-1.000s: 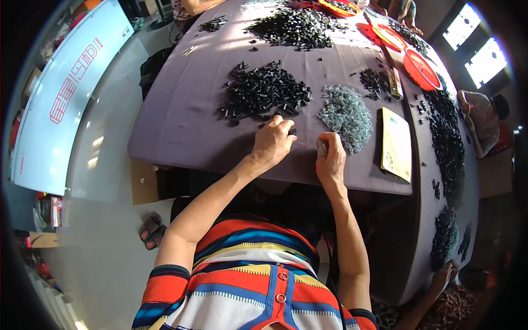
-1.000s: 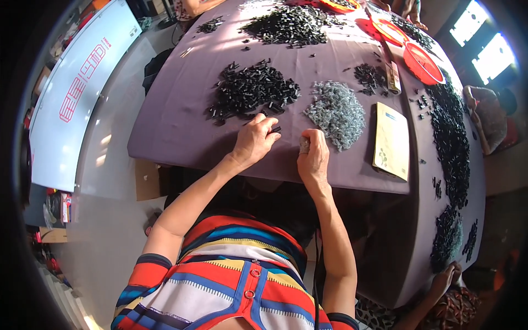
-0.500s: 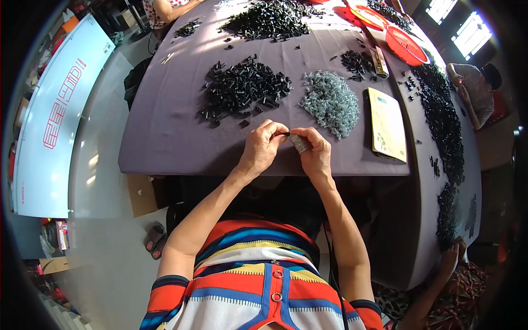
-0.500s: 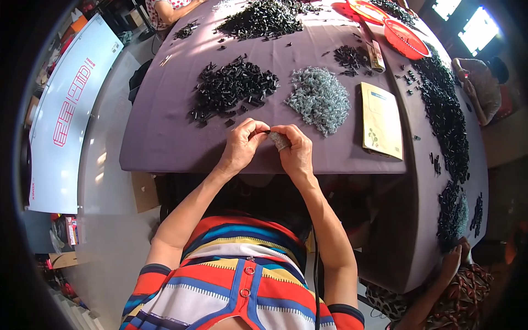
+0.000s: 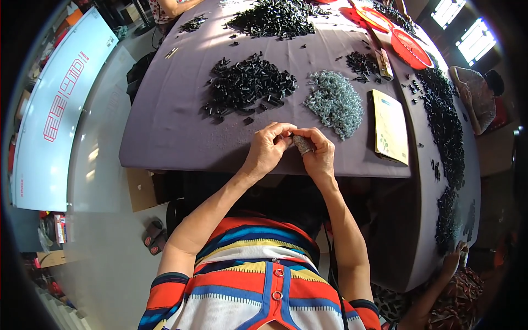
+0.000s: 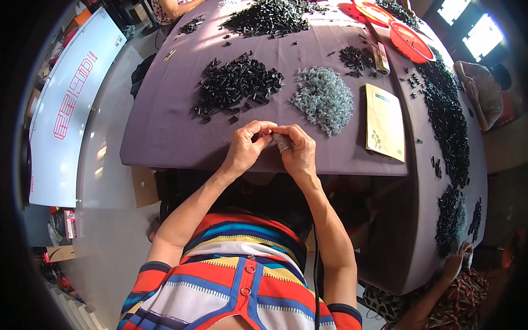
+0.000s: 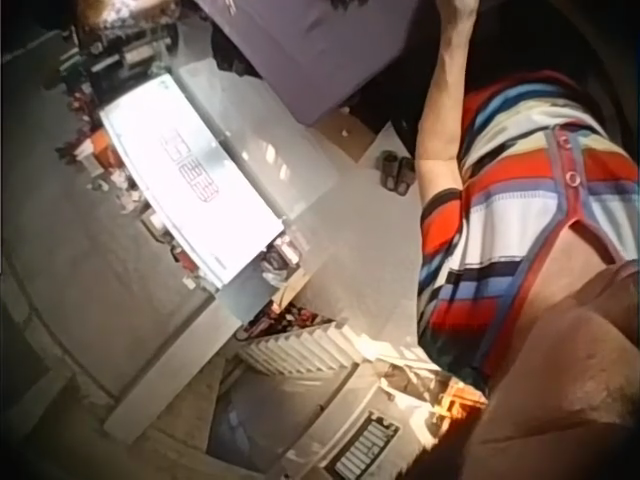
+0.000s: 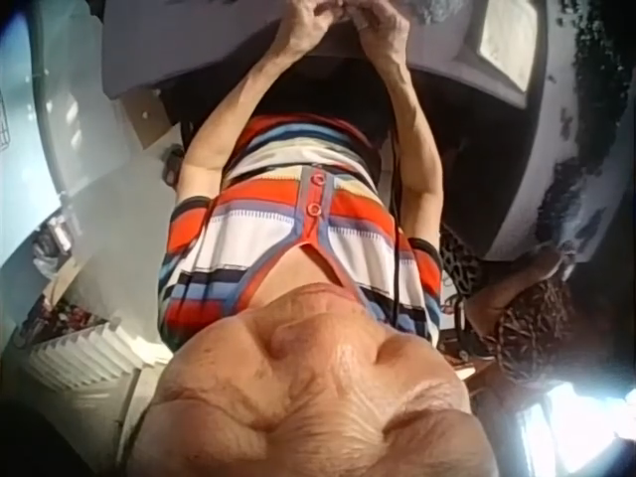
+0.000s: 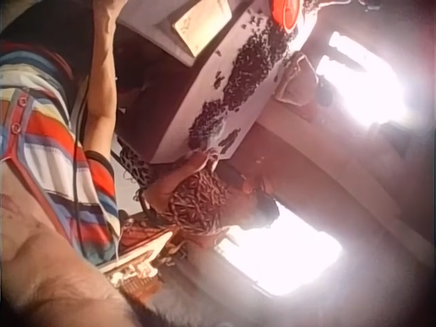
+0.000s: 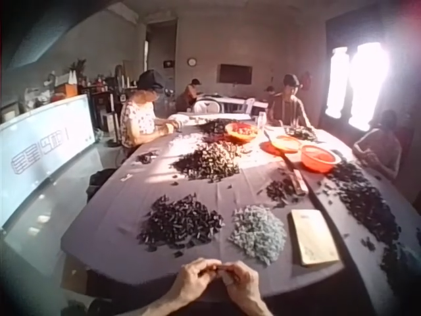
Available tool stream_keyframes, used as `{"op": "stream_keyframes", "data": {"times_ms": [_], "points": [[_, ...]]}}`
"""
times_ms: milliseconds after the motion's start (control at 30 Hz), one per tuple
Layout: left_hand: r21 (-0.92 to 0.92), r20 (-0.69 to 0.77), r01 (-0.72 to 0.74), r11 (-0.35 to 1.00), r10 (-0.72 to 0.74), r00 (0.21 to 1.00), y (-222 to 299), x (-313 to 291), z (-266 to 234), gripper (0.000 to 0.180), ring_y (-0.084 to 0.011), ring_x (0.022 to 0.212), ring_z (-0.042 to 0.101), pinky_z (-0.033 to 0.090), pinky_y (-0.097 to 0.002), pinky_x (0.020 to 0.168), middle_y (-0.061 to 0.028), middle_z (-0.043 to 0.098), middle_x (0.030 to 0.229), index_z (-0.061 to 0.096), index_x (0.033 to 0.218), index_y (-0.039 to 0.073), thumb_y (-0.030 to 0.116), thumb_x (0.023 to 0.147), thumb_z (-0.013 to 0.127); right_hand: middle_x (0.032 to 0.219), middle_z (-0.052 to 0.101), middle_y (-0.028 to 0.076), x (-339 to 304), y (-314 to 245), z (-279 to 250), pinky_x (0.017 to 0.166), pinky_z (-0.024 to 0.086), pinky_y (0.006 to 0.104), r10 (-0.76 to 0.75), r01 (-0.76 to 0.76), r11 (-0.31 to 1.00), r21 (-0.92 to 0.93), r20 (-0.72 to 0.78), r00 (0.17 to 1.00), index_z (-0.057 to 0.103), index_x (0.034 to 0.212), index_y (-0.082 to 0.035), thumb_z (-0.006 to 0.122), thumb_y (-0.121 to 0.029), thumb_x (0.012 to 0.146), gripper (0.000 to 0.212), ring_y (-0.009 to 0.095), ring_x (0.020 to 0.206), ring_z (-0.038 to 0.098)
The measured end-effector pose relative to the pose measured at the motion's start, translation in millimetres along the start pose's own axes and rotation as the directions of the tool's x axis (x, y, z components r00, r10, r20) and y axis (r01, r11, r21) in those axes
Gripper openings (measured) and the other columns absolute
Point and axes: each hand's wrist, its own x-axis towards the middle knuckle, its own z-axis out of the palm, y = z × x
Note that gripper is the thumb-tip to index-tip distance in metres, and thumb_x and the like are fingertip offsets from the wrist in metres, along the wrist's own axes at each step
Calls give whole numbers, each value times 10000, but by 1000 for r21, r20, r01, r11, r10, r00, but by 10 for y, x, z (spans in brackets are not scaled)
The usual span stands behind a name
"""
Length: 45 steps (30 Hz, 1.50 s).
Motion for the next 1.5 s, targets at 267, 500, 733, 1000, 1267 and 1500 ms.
{"op": "stream_keyframes", "data": {"times_ms": [267,500,733,1000,1267,1500], "points": [[-363,40,339,868,-349,936,11,-61,-29,86,-7,625,463,395,-169,546,51,575,721,645,899,17,12,819,615,809,614,81,7,-83,19,680,468,264,43,-43,999,32,0,999,605,894,-21,545,139,687,269,181,747,609],[-383,70,315,868,-313,947,-61,-108,-96,96,-7,549,388,324,-159,485,61,515,675,626,936,34,31,857,572,798,620,79,10,-79,-14,687,472,262,0,4,999,-39,84,997,603,904,-26,548,141,687,279,164,742,607],[-447,148,317,837,-280,948,-86,-210,-253,105,-11,560,393,327,-158,494,47,536,706,621,951,32,36,867,559,755,610,4,24,-94,5,632,470,218,282,-373,860,349,283,917,607,867,-16,556,113,771,169,78,681,566],[-376,113,352,857,-335,935,49,-293,-426,93,-27,567,402,331,-174,501,28,549,732,612,939,27,36,882,538,689,571,-13,107,-138,225,549,412,190,293,-425,825,373,362,885,580,793,-16,598,61,789,79,42,616,501],[-720,49,313,619,-405,913,-69,-304,-608,109,-29,540,405,344,-183,480,20,521,708,603,923,25,114,889,549,654,562,-24,302,-215,442,545,408,214,263,-383,866,321,359,895,577,789,-24,657,-93,810,108,39,589,460],[-726,8,307,615,-439,898,-145,-468,-926,100,-51,587,431,328,-200,500,-1,513,723,598,946,40,86,904,519,813,570,98,578,-76,740,713,457,387,-104,173,943,-283,243,964,639,844,-63,643,-47,710,134,299,787,546]]}}
